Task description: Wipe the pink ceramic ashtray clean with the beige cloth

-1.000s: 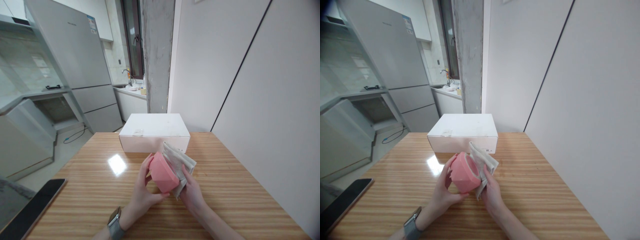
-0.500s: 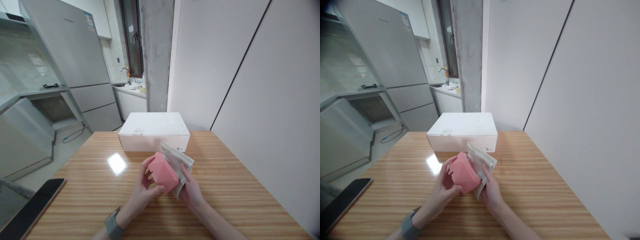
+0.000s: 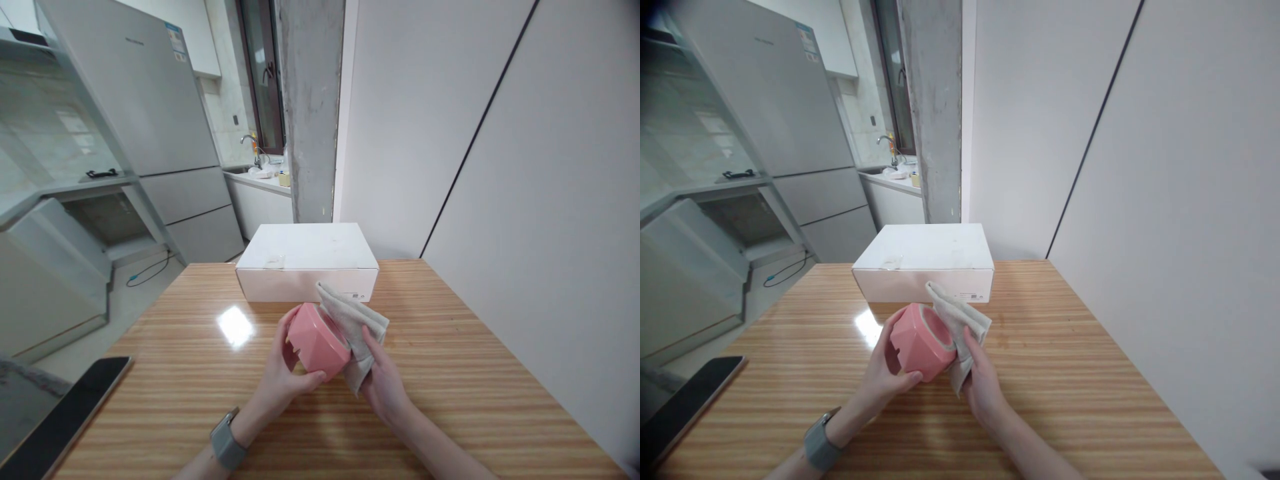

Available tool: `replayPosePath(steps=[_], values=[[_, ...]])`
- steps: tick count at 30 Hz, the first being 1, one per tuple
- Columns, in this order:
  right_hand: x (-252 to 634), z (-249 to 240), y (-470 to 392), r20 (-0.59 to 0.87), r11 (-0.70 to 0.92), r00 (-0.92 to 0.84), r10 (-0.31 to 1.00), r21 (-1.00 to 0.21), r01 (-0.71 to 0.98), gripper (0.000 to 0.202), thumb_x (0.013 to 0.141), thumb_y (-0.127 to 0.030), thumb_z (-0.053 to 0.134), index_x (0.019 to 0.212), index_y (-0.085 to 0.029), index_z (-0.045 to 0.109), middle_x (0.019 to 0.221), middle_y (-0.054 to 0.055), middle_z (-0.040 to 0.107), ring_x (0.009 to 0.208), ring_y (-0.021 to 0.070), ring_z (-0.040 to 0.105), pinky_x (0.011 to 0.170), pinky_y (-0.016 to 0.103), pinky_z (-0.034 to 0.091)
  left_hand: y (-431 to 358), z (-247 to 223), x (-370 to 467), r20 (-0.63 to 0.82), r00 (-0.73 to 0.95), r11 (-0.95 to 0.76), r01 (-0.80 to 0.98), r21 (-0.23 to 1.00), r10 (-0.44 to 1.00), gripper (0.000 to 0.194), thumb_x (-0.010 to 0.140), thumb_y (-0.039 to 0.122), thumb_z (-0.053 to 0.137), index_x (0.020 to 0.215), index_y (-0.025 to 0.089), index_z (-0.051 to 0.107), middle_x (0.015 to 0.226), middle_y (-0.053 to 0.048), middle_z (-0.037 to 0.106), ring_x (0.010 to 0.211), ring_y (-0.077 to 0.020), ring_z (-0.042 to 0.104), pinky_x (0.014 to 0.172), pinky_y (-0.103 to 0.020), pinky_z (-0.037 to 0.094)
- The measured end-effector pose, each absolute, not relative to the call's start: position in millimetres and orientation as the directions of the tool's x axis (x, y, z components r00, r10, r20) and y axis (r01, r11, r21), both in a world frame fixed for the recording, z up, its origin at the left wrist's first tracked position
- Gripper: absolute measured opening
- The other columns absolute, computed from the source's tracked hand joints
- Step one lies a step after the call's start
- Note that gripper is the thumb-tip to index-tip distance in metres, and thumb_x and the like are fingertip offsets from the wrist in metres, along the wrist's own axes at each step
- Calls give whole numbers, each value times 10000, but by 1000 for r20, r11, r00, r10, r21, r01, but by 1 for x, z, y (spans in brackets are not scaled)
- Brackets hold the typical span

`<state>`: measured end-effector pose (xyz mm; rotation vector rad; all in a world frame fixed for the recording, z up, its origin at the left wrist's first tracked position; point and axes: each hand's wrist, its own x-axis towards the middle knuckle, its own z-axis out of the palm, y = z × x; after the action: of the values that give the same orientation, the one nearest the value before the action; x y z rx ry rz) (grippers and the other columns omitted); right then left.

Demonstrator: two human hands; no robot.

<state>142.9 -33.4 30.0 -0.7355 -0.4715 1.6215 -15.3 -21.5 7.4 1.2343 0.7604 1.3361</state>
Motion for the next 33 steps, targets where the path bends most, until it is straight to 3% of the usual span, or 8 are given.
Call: replayPosePath(steps=[4, 10, 18, 24, 33], values=[[141, 29, -32, -135, -122, -33, 990, -729, -673, 377, 718, -479, 752, 993, -220, 750, 1045, 63, 770, 1181, 266, 613, 984, 388, 497, -25, 9, -14, 217, 163, -177, -231, 957, 963, 1068, 514, 348, 877, 1421, 268, 319, 1405, -144, 451, 1225, -328, 494, 949, -374, 467], [138, 24, -31, -17, -26, -22, 1000, -797, -604, 442, 741, -517, 733, 1058, -209, 728, 1172, 65, 725, 1273, 260, 533, 1143, 419, 305, -25, 7, -14, 218, 177, -185, -184, 965, 960, 1062, 515, 297, 869, 1427, 256, 327, 1425, -151, 436, 1262, -344, 465, 997, -398, 439], [140, 14, -32, -43, -48, -22, 999, -814, -578, 440, 739, -536, 729, 1047, -223, 731, 1178, 69, 722, 1315, 250, 491, 1166, 427, 258, -24, 8, -16, 314, 187, -314, -33, 949, 931, 979, 547, 183, 818, 1399, 259, 342, 1401, -121, 424, 1229, -314, 484, 988, -402, 457], [139, 13, -34, -91, -88, -27, 995, -777, -623, 418, 718, -530, 749, 1025, -247, 738, 1150, 51, 736, 1285, 228, 524, 1140, 392, 318, -24, 7, -15, 305, 144, -303, -37, 952, 941, 1053, 530, 170, 820, 1418, 297, 271, 1406, -121, 414, 1237, -317, 477, 981, -417, 453], [139, 16, -37, -127, -90, 12, 992, -765, -637, 431, 665, -519, 791, 998, -250, 747, 1106, 59, 751, 1144, 263, 625, 1018, 406, 459, -21, 12, -14, 161, 108, -142, -164, 976, 981, 973, 466, 274, 872, 1316, 283, 398, 1329, -112, 498, 1129, -300, 535, 877, -379, 491]])
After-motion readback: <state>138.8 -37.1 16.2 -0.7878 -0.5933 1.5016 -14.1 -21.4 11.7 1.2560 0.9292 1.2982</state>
